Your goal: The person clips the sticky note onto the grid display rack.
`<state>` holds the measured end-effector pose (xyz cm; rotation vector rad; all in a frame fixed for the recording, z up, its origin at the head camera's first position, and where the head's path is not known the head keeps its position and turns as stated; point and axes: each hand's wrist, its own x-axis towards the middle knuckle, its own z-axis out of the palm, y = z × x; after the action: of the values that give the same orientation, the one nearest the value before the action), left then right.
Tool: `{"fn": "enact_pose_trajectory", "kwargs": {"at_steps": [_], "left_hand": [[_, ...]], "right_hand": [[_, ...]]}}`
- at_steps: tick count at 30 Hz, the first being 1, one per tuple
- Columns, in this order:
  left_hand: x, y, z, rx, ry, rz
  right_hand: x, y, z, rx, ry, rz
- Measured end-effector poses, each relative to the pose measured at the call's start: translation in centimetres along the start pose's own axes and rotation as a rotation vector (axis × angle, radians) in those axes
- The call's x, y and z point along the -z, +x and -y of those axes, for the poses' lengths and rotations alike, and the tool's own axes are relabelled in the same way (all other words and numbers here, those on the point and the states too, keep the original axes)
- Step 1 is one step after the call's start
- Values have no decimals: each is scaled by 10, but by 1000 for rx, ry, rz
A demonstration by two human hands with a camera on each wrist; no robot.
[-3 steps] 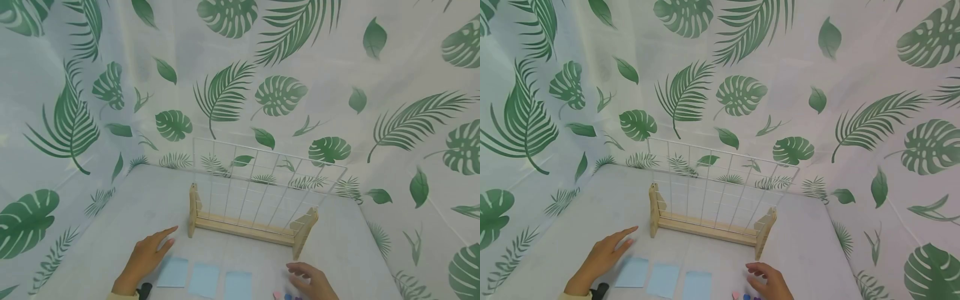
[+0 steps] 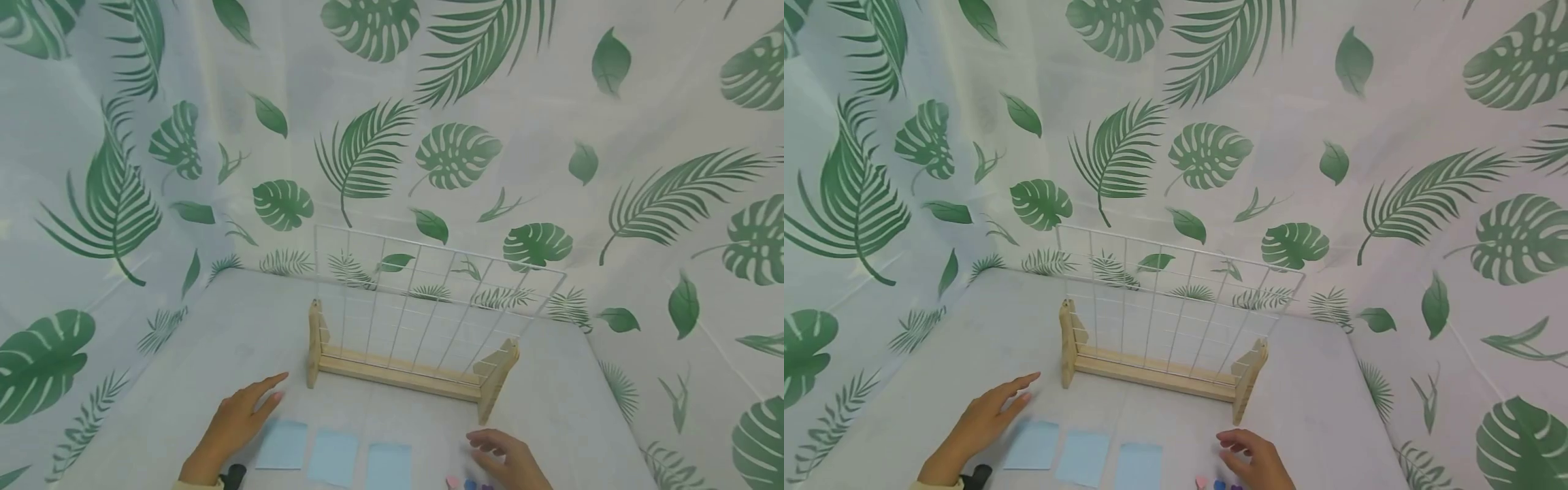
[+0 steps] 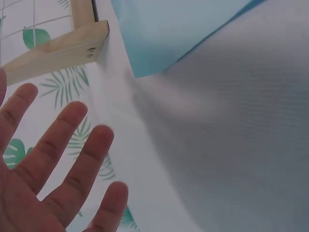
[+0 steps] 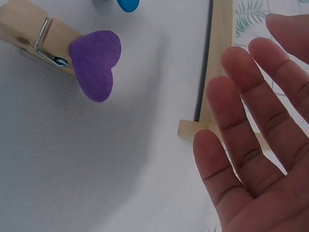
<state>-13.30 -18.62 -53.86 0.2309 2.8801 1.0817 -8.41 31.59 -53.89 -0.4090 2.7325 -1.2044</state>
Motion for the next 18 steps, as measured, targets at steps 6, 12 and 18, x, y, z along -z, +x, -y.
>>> {"fn": "enact_pose_trajectory", "kwargs": {"at_steps": [6, 12, 18], "left_hand": [[0, -3, 12, 57, -180, 66], [-4, -4, 19, 112, -255, 78], [-5, -2, 24, 122, -241, 50]], "right_hand": [[-6, 7, 2, -128, 86, 78], [-10, 8, -5, 3, 121, 153], [-17, 16, -9, 9, 167, 203]]}}
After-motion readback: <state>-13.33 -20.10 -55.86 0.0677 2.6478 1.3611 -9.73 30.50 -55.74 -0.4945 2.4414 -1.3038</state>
